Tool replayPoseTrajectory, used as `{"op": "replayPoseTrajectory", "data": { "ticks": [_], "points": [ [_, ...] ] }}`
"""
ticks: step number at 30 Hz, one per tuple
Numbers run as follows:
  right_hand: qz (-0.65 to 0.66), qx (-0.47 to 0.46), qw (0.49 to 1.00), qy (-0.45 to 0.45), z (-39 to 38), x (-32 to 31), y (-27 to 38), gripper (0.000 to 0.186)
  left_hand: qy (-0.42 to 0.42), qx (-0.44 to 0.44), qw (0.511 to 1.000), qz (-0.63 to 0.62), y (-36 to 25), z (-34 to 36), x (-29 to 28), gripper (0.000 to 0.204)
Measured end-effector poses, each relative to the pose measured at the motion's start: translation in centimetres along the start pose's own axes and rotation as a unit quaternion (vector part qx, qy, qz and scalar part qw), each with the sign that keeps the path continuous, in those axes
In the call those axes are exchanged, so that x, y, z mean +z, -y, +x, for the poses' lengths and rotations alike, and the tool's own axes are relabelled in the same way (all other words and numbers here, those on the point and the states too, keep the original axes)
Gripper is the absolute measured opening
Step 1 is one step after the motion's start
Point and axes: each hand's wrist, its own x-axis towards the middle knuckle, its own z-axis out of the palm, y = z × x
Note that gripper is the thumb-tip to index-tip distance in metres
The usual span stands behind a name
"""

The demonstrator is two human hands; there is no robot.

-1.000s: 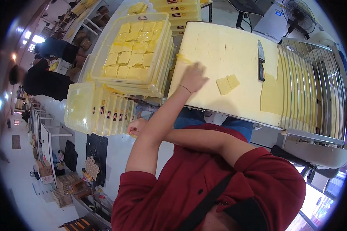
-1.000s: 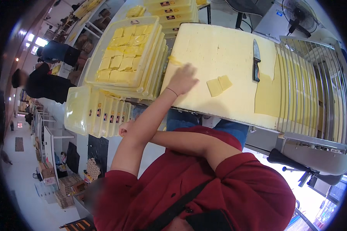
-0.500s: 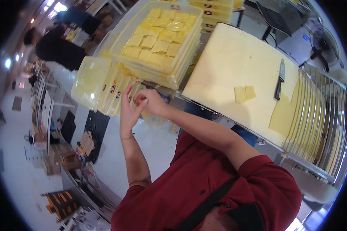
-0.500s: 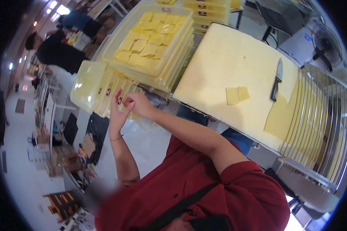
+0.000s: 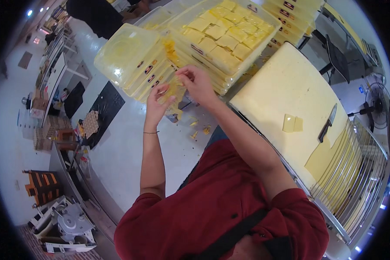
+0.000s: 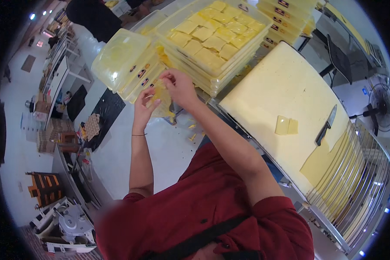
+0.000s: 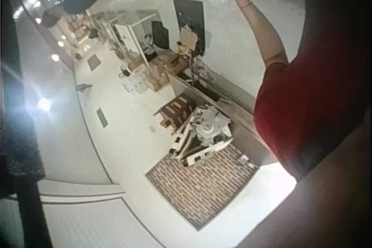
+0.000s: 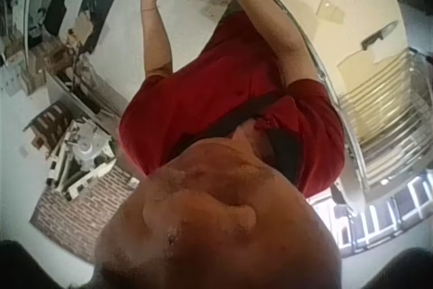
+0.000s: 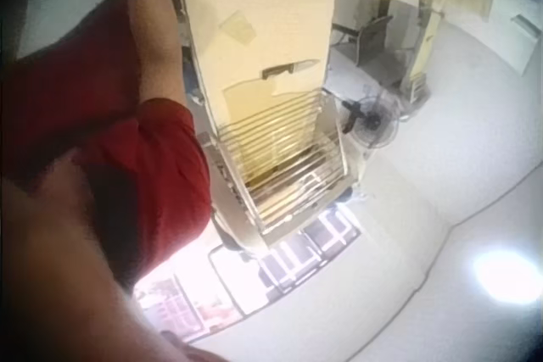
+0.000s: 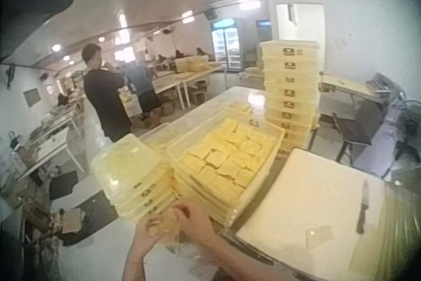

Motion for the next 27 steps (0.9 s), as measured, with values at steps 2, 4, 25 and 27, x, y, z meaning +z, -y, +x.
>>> {"op": "replayPoseTrajectory", "data": {
  "ticks": [2,4,25,27],
  "points": [
    [-0.003,0.001,1.000,-0.004,0.0,0.3,1.0,0.008,-0.027,-0.005,0.999,-0.020,-1.4,0.1,1.4,0.032],
    [-0.002,0.002,1.000,0.017,0.1,0.4,1.9,0.007,-0.060,-0.002,0.996,-0.065,-2.0,0.6,2.4,0.024],
    [-0.225,-0.104,0.956,0.157,0.0,0.3,2.5,0.025,0.040,-0.026,0.997,-0.060,-2.3,1.6,-2.3,0.014],
    [-0.232,-0.094,0.954,0.167,0.2,0.0,3.1,0.023,0.099,-0.058,0.992,-0.049,-3.8,1.4,-4.1,0.014]
  ]
}}
